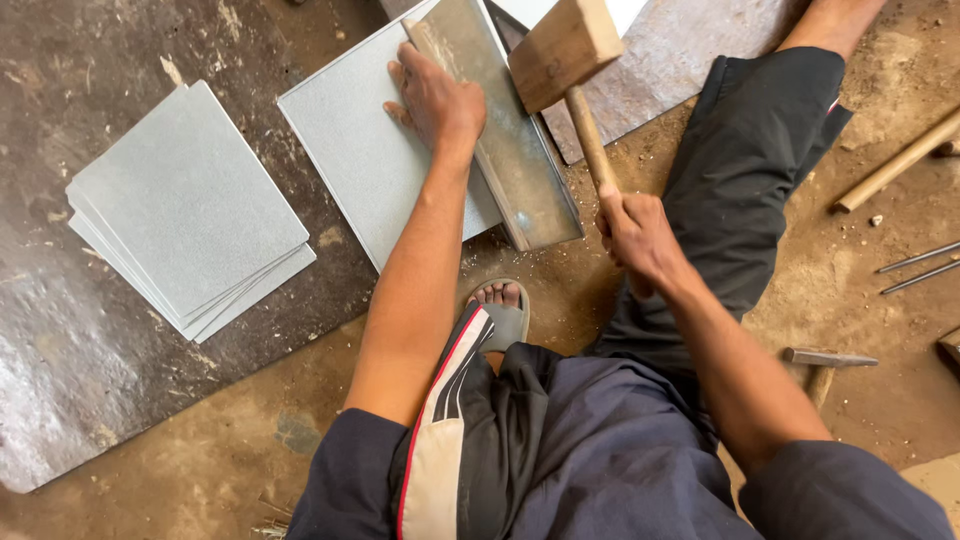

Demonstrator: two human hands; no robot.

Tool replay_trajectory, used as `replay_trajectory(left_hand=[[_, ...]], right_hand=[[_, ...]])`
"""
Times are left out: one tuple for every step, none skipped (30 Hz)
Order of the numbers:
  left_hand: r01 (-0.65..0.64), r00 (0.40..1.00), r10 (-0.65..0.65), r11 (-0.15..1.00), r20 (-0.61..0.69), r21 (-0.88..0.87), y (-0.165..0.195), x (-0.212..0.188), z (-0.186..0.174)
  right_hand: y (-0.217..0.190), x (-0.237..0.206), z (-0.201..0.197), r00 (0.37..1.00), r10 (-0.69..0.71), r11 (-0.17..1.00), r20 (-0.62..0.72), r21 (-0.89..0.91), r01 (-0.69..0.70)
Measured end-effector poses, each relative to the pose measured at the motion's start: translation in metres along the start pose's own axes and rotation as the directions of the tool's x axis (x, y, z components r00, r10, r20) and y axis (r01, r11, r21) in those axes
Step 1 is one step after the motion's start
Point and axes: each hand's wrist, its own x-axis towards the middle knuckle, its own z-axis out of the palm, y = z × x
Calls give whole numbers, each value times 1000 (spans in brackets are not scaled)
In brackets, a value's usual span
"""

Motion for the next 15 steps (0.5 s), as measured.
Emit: replay_trajectory(left_hand=[[-33,998,32,999,-48,-23,1,2,0],[-54,995,51,998,-89,-36,-1,2,-1],[-74,989,68,996,-128,-45,-2,2,-1],[-33,995,31,999,-92,-21,-3,3,0],[-7,998,7,1000,-56,-2,-5,4,1],[10,1000,-9,1000,-21,16,-6,5,3],[-15,999,15,1000,-40,2,-7,5,5],[-28,998,27,1000,-64,-14,-9,6,8],[-21,996,19,1000,-84,-23,-13,5,10],[-38,993,37,999,-113,-6,-17,4,12],[-68,986,69,998,-149,12,-20,5,14],[-117,976,120,993,-184,25,-21,7,17],[-133,974,131,991,-185,-1,-23,7,19],[-145,972,140,989,-190,-10,-25,9,21],[-150,970,144,989,-198,-14,-26,10,22]], right_hand=[[3,-4,-2,1000,-29,999,-1,37,29],[8,-9,0,998,-61,997,-20,53,62],[12,-15,1,995,-89,993,-38,69,92],[16,-19,0,991,-122,988,-63,89,127],[19,-23,-1,999,-49,997,-23,52,50],[22,-27,-3,1000,23,1000,8,16,-23],[25,-30,-5,994,98,995,37,-21,-98],[28,-35,-5,1000,17,1000,-17,26,-16],[32,-43,-3,997,-50,997,-58,63,53],[34,-48,-4,990,-107,989,-94,92,115],[37,-53,-2,998,-44,998,-40,40,45],[40,-56,-3,1000,13,1000,-7,-9,-13],[42,-58,-4,997,71,996,14,-55,-70],[45,-64,-2,999,14,1000,-41,-21,-15],[47,-68,-2,996,-41,999,-85,3,42]])
